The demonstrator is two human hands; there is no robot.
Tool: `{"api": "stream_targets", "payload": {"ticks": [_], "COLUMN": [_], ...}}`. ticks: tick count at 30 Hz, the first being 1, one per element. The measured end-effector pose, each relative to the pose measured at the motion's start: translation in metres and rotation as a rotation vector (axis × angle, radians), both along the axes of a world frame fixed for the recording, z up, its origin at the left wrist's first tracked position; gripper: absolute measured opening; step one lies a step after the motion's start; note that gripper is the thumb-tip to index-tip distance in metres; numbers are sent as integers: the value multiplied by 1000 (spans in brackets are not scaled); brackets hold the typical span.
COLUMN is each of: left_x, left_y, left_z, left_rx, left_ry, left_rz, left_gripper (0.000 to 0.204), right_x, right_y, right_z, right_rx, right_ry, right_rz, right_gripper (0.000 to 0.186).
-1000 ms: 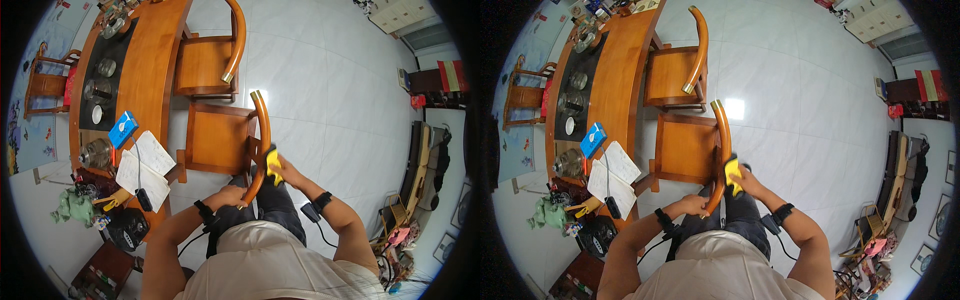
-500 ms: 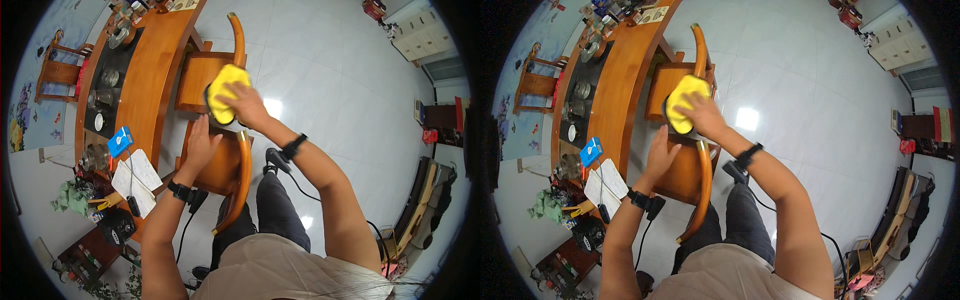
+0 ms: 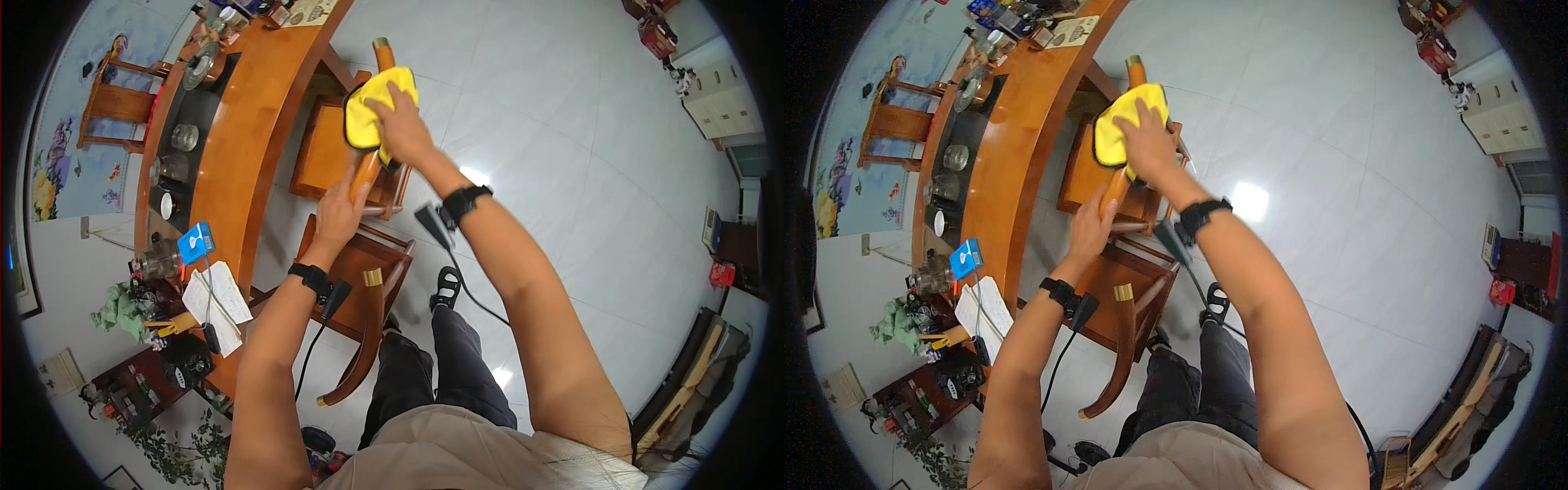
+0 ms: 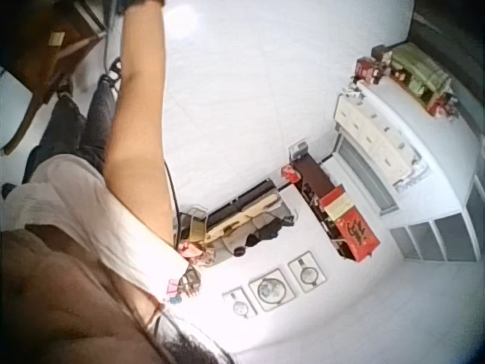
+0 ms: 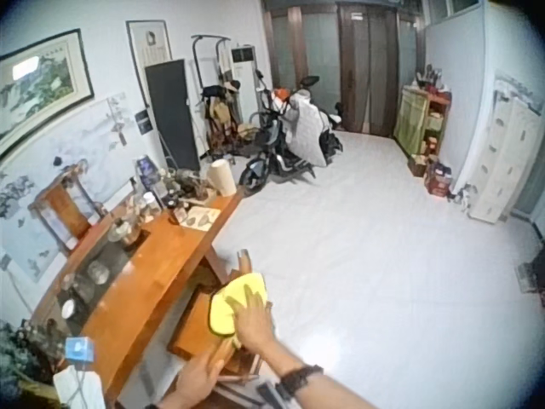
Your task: Cleaning a wooden tea table with a yellow cloth and preparing tea equipment.
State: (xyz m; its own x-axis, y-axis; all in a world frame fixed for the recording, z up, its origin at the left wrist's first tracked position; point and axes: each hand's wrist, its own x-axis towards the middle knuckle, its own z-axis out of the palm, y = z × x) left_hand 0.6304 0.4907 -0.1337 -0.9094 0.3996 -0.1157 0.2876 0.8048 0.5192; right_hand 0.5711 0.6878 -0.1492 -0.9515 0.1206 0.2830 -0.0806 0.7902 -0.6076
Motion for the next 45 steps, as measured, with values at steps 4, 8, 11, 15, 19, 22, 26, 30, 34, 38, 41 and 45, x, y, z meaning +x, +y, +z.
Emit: {"api": "stream_targets", "payload": {"ticks": [4,8,11,15,19,22,26,30,34,38,41,45], "left_x": [-1,-2,-4,-2,-4,-3,-3,-4,-7,-5,-5,-4], "left_y": [0,-6,5,4,7,-1,5,-5,17,4,5,-3], "left_z": [-2,-8,-2,3,1,-5,-5,4,-1,5,6,7], "left_rx": [-223,-130,-140,-158,-161,-131,-133,-170,-140,-158,-112,-131], "left_ry": [12,43,7,18,-3,-22,-43,-46,-80,-121,-120,-138], "left_rz": [66,70,39,23,7,36,43,58,23,56,44,51], "left_gripper": [46,39,41,47,46,43,42,41,39,39,40,41], "right_x": [73,69,26,-25,-32,12,43,43,30,35,35,1], "right_y": [-38,-49,-31,1,21,-14,-30,-48,-20,-36,-36,-14], "right_z": [-11,1,-5,-17,-43,-69,-96,-131,-240,-266,-274,-260], "right_rx": [-311,-490,-466,-700,-898,-745,-971,-895,-628,-526,-409,-334], "right_ry": [57,110,214,218,158,212,139,-49,-345,-650,-611,-229], "right_rz": [94,15,-103,-133,-113,-165,-97,-37,-72,-9,-102,-402], "right_gripper": [52,50,47,41,47,52,53,54,30,30,35,45]}}
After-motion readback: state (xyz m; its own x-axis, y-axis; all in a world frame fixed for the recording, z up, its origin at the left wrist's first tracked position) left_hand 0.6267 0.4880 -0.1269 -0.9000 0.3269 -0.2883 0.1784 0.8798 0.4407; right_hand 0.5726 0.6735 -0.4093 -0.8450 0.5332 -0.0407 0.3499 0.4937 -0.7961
